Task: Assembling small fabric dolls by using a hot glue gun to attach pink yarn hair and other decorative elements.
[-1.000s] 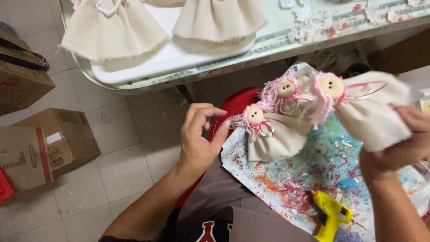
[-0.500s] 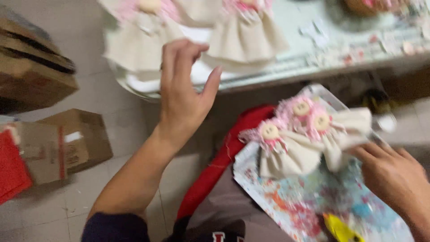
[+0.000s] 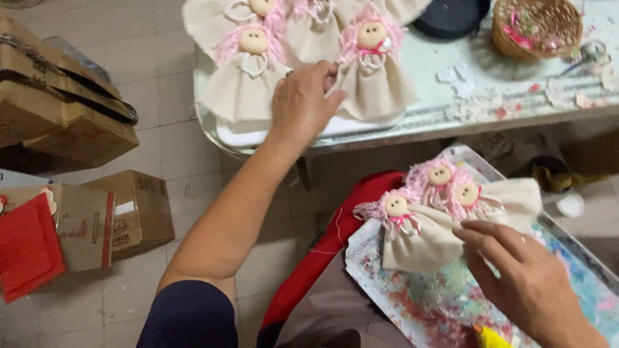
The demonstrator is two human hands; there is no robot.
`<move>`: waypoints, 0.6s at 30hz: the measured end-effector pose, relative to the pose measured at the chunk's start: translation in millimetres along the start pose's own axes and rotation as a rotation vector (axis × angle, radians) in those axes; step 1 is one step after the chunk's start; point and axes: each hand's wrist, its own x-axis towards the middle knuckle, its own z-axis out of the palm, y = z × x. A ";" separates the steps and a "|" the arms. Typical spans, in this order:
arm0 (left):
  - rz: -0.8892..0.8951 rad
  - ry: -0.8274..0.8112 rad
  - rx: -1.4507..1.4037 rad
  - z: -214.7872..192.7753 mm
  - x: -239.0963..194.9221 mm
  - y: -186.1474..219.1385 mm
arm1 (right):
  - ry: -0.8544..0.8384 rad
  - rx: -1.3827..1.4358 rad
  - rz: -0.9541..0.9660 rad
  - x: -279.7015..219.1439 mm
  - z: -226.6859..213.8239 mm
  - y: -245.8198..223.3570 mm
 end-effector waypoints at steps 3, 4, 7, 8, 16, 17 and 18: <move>0.073 0.096 -0.150 -1.3 -8.4 7.7 | 0.056 0.099 0.052 -10.7 -4.9 11.5; 0.221 0.208 -0.278 -10.2 -13.6 17.3 | 0.135 0.123 0.129 -18.8 -7.1 21.0; 0.372 0.321 -0.476 -32.7 -42.9 60.6 | 0.284 0.402 0.338 -17.3 -25.9 28.2; 0.367 0.350 -0.518 -42.7 -56.0 75.4 | 0.360 0.677 0.434 -9.5 -33.1 27.4; 0.231 0.016 -1.072 41.3 -160.7 140.0 | 0.189 1.366 0.426 -33.1 2.8 74.9; 0.190 -0.044 -1.140 59.2 -177.0 142.4 | 0.171 1.344 0.501 -38.7 8.0 76.4; 0.182 -0.038 -1.140 60.5 -185.6 140.2 | 0.161 1.345 0.499 -39.5 8.2 74.3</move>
